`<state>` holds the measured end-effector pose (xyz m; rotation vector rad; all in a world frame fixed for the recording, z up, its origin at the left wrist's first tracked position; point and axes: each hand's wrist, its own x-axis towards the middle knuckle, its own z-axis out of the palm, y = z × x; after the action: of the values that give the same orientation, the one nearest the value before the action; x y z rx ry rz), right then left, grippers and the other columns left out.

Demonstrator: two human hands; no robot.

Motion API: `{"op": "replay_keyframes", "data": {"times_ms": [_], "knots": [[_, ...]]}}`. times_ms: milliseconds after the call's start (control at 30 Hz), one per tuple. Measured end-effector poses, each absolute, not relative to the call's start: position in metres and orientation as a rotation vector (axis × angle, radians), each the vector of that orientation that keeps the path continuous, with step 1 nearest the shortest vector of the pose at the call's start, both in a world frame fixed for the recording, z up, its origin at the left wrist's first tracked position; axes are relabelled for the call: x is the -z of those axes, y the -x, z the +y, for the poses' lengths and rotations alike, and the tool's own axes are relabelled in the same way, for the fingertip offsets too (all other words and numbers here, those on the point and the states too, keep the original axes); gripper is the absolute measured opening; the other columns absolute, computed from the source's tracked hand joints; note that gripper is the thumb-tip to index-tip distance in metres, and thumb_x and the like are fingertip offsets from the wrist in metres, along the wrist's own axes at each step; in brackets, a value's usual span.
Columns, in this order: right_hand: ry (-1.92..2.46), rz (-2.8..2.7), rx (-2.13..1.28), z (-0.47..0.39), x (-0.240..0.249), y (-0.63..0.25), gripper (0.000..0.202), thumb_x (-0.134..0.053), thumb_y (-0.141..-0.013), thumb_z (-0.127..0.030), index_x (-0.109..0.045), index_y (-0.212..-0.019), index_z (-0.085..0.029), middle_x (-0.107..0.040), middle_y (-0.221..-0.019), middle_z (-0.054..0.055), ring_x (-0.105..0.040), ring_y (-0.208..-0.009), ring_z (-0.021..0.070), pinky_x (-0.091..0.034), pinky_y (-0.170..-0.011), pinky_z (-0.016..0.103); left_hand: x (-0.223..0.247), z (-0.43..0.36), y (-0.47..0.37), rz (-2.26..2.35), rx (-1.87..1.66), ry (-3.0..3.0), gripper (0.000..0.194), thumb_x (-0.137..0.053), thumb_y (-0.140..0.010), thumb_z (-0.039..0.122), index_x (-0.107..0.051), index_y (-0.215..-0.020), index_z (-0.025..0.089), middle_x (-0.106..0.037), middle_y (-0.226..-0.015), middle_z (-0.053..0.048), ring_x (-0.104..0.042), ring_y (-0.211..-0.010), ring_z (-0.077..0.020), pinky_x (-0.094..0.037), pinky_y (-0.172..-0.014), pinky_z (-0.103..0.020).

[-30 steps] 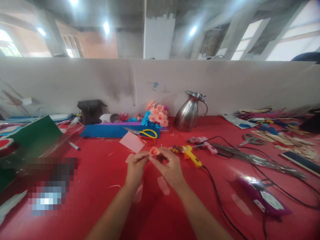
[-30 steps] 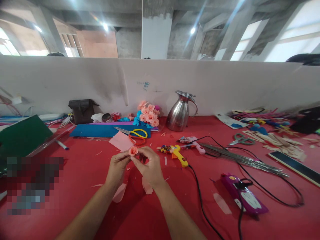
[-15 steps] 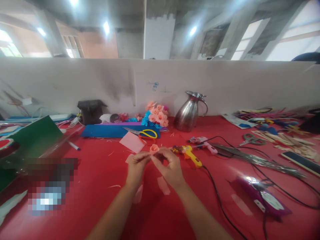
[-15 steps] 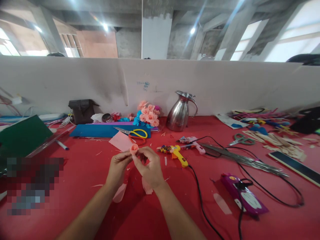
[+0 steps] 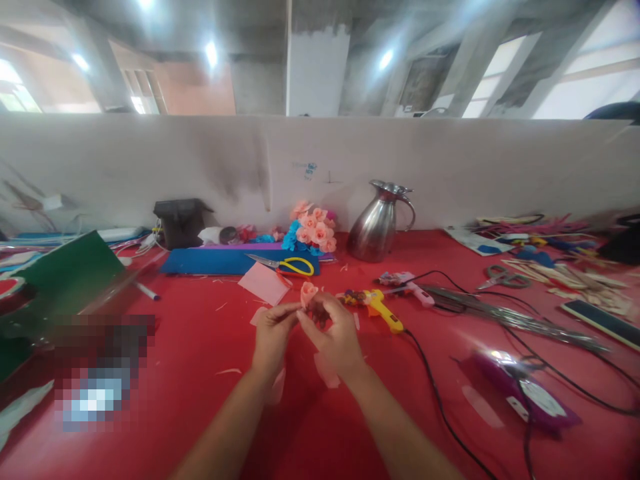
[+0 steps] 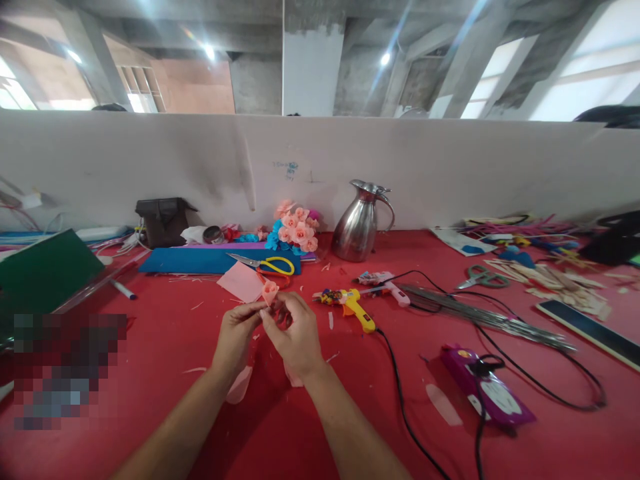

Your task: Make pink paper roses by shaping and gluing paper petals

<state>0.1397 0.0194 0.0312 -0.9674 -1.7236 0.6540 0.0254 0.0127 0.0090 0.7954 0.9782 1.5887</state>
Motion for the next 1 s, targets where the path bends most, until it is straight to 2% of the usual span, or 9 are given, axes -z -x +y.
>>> {"op": "replay_keyframes", "data": {"times_ms": [167, 400, 600, 767, 900, 1000], "knots": [[0.981, -1.703, -0.613, 0.021, -0.028, -0.139, 0.011, -0.052, -0.081, -0.026, -0.056, -0.077, -0.017, -0.056, -0.072, 0.002, -0.05, -0.062, 0.0118, -0.041, -0.056, 0.023, -0.013, 0.01, -0.028, 0.987, -1.563, -0.827, 0.013, -0.071, -0.061, 0.02, -0.073, -0.073, 0.018, -0.07, -0.068, -0.002, -0.061, -0.069, -0.0141, -0.047, -0.072, -0.025], [1.003, -1.687, -0.685, 0.023, -0.027, -0.141, 0.015, -0.052, -0.082, -0.029, -0.06, -0.083, -0.016, -0.06, -0.074, 0.003, -0.055, -0.065, 0.0133, -0.043, -0.058, 0.023, -0.009, 0.011, -0.027, 0.942, -1.534, -0.871, 0.016, -0.069, -0.066, 0.023, -0.072, -0.079, 0.016, -0.068, -0.07, -0.003, -0.058, -0.067, -0.0128, -0.045, -0.072, -0.025], [1.031, -1.65, -0.732, 0.023, -0.025, -0.14, 0.018, -0.053, -0.081, -0.031, -0.064, -0.082, -0.017, -0.064, -0.073, 0.002, -0.057, -0.064, 0.0136, -0.045, -0.059, 0.023, -0.007, 0.013, -0.027, 0.929, -1.516, -0.85, 0.016, -0.07, -0.065, 0.025, -0.071, -0.076, 0.014, -0.065, -0.067, -0.002, -0.054, -0.061, -0.0101, -0.044, -0.067, -0.024], [1.044, -1.623, -0.728, 0.03, -0.027, -0.145, 0.022, -0.05, -0.081, -0.031, -0.065, -0.09, -0.018, -0.067, -0.083, 0.005, -0.06, -0.071, 0.0155, -0.047, -0.065, 0.026, -0.012, 0.014, -0.026, 0.907, -1.486, -0.658, 0.022, -0.074, -0.058, 0.027, -0.069, -0.075, 0.013, -0.062, -0.062, -0.001, -0.052, -0.055, -0.0072, -0.042, -0.06, -0.019], [1.295, -1.512, -0.527, 0.052, -0.032, -0.189, 0.026, -0.046, -0.079, -0.032, -0.063, -0.091, -0.016, -0.068, -0.084, 0.007, -0.061, -0.075, 0.0187, -0.047, -0.07, 0.03, -0.011, 0.016, -0.023, 0.899, -1.471, -0.502, 0.028, -0.078, -0.053, 0.027, -0.067, -0.074, 0.013, -0.06, -0.06, 0.0, -0.049, -0.052, -0.005, -0.037, -0.052, -0.016], [1.699, -1.666, -0.357, 0.068, -0.027, -0.238, 0.018, -0.054, -0.071, -0.027, -0.063, -0.083, -0.019, -0.068, -0.083, 0.007, -0.061, -0.077, 0.02, -0.045, -0.071, 0.03, -0.007, 0.019, -0.019, 0.899, -1.45, -0.479, 0.028, -0.077, -0.054, 0.028, -0.065, -0.075, 0.014, -0.057, -0.058, 0.002, -0.041, -0.044, -0.0019, -0.028, -0.044, -0.014]]}}
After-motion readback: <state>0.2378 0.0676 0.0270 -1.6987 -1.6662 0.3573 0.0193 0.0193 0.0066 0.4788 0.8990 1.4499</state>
